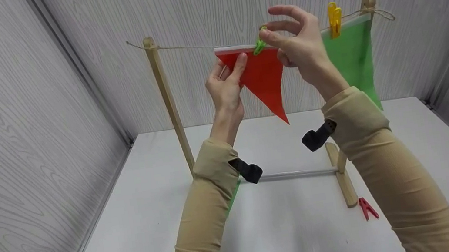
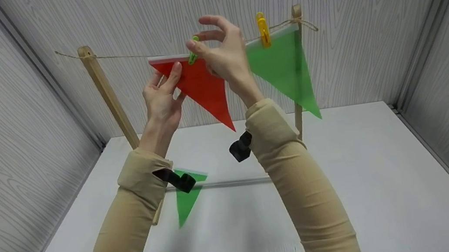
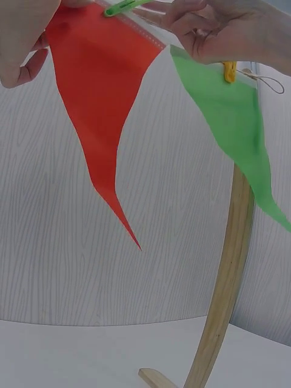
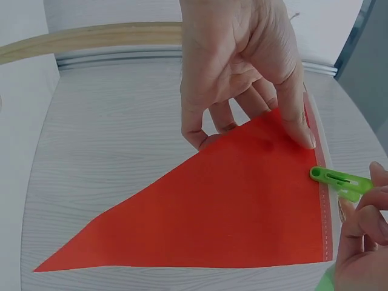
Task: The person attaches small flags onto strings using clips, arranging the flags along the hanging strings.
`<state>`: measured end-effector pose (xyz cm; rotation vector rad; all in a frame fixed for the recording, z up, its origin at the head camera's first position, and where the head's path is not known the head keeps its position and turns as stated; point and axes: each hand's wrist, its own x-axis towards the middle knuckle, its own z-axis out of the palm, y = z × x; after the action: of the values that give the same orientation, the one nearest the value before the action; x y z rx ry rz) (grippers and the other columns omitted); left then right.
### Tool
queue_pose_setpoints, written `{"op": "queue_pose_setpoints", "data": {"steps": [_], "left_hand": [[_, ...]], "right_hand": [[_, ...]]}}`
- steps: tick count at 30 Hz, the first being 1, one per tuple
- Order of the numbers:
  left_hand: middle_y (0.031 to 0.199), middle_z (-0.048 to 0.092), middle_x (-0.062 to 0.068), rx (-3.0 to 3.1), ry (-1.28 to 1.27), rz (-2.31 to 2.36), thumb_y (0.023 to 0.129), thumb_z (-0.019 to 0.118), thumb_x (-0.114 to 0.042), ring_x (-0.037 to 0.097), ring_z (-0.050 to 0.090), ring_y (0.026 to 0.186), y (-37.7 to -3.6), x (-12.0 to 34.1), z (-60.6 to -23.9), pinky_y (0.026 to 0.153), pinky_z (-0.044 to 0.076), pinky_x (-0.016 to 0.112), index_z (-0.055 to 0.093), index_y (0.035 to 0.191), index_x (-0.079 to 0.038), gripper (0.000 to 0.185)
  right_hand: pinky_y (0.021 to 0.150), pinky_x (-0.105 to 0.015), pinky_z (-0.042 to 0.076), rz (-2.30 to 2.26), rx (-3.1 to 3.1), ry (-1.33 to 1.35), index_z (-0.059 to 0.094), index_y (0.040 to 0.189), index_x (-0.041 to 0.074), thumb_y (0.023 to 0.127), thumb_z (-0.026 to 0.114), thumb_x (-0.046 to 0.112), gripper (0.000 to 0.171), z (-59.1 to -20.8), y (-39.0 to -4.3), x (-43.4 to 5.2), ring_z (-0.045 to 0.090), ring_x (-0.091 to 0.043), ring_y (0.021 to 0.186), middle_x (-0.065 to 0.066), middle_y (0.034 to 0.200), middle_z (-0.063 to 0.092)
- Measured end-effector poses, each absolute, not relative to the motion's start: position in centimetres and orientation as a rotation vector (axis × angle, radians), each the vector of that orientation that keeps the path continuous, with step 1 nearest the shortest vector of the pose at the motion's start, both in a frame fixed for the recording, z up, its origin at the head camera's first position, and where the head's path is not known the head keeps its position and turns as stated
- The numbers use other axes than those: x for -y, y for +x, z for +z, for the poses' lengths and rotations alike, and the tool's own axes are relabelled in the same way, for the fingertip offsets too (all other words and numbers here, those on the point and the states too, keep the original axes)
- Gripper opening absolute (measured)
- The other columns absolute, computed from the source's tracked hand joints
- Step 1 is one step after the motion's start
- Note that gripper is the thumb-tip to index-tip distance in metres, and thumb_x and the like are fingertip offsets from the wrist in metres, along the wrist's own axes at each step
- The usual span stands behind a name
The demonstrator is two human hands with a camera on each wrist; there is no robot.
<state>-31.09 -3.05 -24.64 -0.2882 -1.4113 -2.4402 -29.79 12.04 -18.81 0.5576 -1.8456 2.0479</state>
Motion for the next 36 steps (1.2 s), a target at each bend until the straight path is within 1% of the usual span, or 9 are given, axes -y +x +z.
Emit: {"op": "queue_pose_setpoints", "data": {"steps": [3,6,9,12,17,21,25,29,36], "left_hand": [[0.114,0.071,0.015,1.418,-0.271,-2.436,0.093,0.071,-0.008,0.011,0.065,0.09,-31.1,3.1,-24.7,0.079,0.052,0.02,0.06,0.128,0.001,0.038],[0.107,0.072,0.009,1.427,-0.252,-2.427,0.093,0.072,-0.01,0.009,0.062,0.086,-31.1,3.1,-24.8,0.07,0.043,0.023,0.062,0.125,0.0,0.035],[0.103,0.072,0.006,1.439,-0.249,-2.416,0.093,0.072,-0.011,0.009,0.061,0.086,-31.1,3.1,-24.9,0.07,0.042,0.022,0.062,0.122,-0.001,0.032],[0.106,0.071,0.007,1.45,-0.254,-2.406,0.093,0.072,-0.011,0.01,0.061,0.088,-31.1,3.2,-24.9,0.071,0.043,0.021,0.061,0.124,-0.002,0.034],[0.124,0.068,0.012,1.481,-0.233,-2.388,0.094,0.071,-0.013,0.012,0.063,0.099,-31.0,3.5,-25.1,0.077,0.046,0.022,0.055,0.136,-0.002,0.046],[0.137,0.064,0.013,1.495,-0.237,-2.371,0.095,0.07,-0.013,0.017,0.065,0.111,-31.0,3.9,-25.9,0.082,0.048,0.023,0.054,0.14,-0.004,0.048],[0.14,0.063,0.011,1.493,-0.255,-2.361,0.095,0.07,-0.011,0.015,0.065,0.112,-31.1,4.4,-27.0,0.086,0.049,0.024,0.054,0.139,-0.007,0.047],[0.143,0.06,0.01,1.521,-0.248,-2.345,0.095,0.07,-0.011,0.014,0.059,0.115,-31.1,4.9,-28.3,0.089,0.05,0.024,0.051,0.141,-0.007,0.051],[0.15,0.053,0.009,1.647,-0.259,-2.295,0.095,0.07,-0.013,0.023,0.049,0.135,-30.7,5.9,-31.2,0.11,0.047,0.036,0.043,0.148,-0.006,0.059]], "right_hand": [[0.043,-0.019,0.032,2.069,1.823,0.581,0.06,0.129,0.011,0.088,0.077,0.012,0.045,-18.9,-29.8,-12.1,0.038,-0.012,0.046,-0.008,0.11,0.071],[0.043,-0.02,0.032,2.078,1.807,0.6,0.06,0.129,0.011,0.088,0.078,0.013,0.046,-19.0,-29.8,-12.1,0.038,-0.013,0.047,-0.01,0.114,0.071],[0.044,-0.02,0.033,2.065,1.811,0.611,0.059,0.131,0.011,0.088,0.077,0.014,0.047,-19.2,-29.8,-12.1,0.039,-0.013,0.048,-0.009,0.119,0.07],[0.046,-0.02,0.036,2.036,1.826,0.621,0.058,0.132,0.011,0.089,0.076,0.016,0.047,-19.3,-29.8,-12.2,0.041,-0.013,0.05,-0.008,0.121,0.07],[0.045,-0.019,0.036,2.007,1.812,0.657,0.059,0.131,0.011,0.091,0.074,0.017,0.043,-19.5,-29.8,-12.3,0.042,-0.013,0.049,-0.009,0.121,0.07],[0.043,-0.018,0.033,2.005,1.771,0.671,0.06,0.129,0.011,0.091,0.074,0.018,0.041,-19.9,-29.7,-12.4,0.041,-0.013,0.047,-0.007,0.121,0.07],[0.041,-0.018,0.031,2.031,1.722,0.688,0.061,0.127,0.011,0.091,0.074,0.017,0.039,-20.2,-29.6,-12.5,0.043,-0.013,0.046,-0.006,0.12,0.071],[0.039,-0.018,0.03,2.058,1.682,0.706,0.061,0.127,0.01,0.092,0.072,0.012,0.037,-20.6,-29.5,-12.6,0.045,-0.012,0.046,-0.005,0.12,0.071],[0.042,-0.017,0.037,2.041,1.656,0.728,0.06,0.13,0.011,0.094,0.069,0.011,0.038,-21.7,-29.2,-12.9,0.048,-0.013,0.05,-0.003,0.124,0.07]]}}
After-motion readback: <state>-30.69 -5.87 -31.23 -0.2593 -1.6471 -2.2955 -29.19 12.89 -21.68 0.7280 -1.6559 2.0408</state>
